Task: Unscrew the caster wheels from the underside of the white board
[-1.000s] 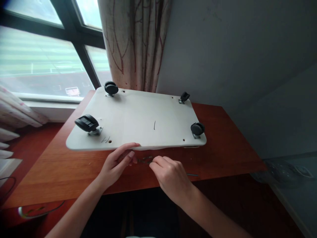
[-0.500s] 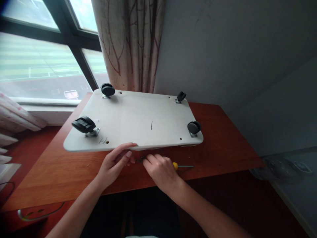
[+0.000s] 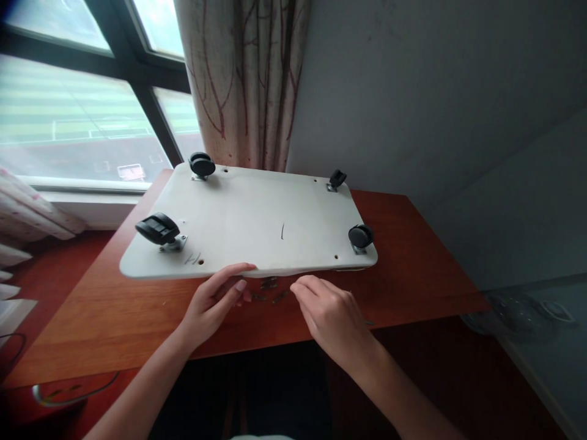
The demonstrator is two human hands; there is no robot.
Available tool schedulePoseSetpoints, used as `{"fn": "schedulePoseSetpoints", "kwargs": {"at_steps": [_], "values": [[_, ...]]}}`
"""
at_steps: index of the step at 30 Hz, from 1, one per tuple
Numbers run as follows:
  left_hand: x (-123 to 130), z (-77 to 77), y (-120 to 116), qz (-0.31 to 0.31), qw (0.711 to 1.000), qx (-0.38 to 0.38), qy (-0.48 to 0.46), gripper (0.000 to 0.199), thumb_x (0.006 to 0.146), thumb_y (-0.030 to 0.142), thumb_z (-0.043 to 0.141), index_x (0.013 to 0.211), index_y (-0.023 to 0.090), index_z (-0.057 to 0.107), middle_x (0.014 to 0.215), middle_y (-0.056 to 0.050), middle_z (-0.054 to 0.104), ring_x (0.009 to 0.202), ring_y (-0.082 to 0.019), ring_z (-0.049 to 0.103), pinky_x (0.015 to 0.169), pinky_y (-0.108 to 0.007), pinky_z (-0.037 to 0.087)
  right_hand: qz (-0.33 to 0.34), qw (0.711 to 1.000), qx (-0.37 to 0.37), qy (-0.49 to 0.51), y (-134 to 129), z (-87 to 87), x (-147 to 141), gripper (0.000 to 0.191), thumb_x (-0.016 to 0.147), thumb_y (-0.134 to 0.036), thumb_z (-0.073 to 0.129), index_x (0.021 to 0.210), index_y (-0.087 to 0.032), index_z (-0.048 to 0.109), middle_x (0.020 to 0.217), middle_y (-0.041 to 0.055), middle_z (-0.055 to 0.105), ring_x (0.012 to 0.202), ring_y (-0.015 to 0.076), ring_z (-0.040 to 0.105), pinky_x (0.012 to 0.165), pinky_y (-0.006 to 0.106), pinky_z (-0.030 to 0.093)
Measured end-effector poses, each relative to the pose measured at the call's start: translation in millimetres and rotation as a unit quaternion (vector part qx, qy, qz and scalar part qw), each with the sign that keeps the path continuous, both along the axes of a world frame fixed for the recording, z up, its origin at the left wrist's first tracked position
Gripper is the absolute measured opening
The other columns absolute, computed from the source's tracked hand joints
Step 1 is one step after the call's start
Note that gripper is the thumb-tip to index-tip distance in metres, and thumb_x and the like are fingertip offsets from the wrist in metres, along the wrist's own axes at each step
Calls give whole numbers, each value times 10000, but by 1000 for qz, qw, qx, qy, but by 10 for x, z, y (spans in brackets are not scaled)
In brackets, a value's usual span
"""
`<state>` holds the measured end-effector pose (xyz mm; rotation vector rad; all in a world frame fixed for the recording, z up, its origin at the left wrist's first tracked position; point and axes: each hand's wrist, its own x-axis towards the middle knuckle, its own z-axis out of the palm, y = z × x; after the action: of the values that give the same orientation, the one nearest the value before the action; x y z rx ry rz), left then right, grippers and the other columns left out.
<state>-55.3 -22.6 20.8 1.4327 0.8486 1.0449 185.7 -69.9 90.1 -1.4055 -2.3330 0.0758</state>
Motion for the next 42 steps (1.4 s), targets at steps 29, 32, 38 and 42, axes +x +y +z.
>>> {"fn": "schedulePoseSetpoints", "kwargs": {"at_steps": [29, 32, 38, 42], "values": [[9, -7, 19, 18, 1000, 19, 17, 327, 976, 319, 557, 1262, 167, 606, 785, -36, 676, 716, -139, 631, 632, -216, 498, -310, 944, 51, 102, -794, -524, 1001, 523, 962, -433, 548, 1440, -241, 455, 1216, 77, 712, 1113, 226, 687, 912, 341, 565], [16, 3, 18, 19, 1000, 17, 14, 326, 973, 325, 562, 1252, 163, 610, 792, -41, 683, 707, -137, 630, 623, -213, 499, -304, 951, 29, 49, -912, -671, 1164, 435, 965, -479, 517, 1322, -238, 574, 1194, 72, 720, 1047, 229, 711, 869, 329, 567], [18, 0, 21, 22, 999, 21, 16, 331, 971, 324, 565, 1256, 160, 609, 766, -35, 674, 696, -136, 623, 626, -213, 502, -385, 920, 40, -52, -886, -875, 1315, 412, 940, -482, 502, 1183, -197, 675, 1094, 106, 746, 859, 256, 724, 669, 330, 519], [16, 10, 24, 26, 999, 24, 22, 333, 966, 332, 569, 1244, 155, 615, 757, -35, 669, 688, -138, 617, 617, -214, 497, -449, 890, 23, -72, -646, -935, 1335, 389, 920, -459, 523, 1195, -232, 679, 1095, 82, 748, 771, 245, 700, 587, 321, 439]]}}
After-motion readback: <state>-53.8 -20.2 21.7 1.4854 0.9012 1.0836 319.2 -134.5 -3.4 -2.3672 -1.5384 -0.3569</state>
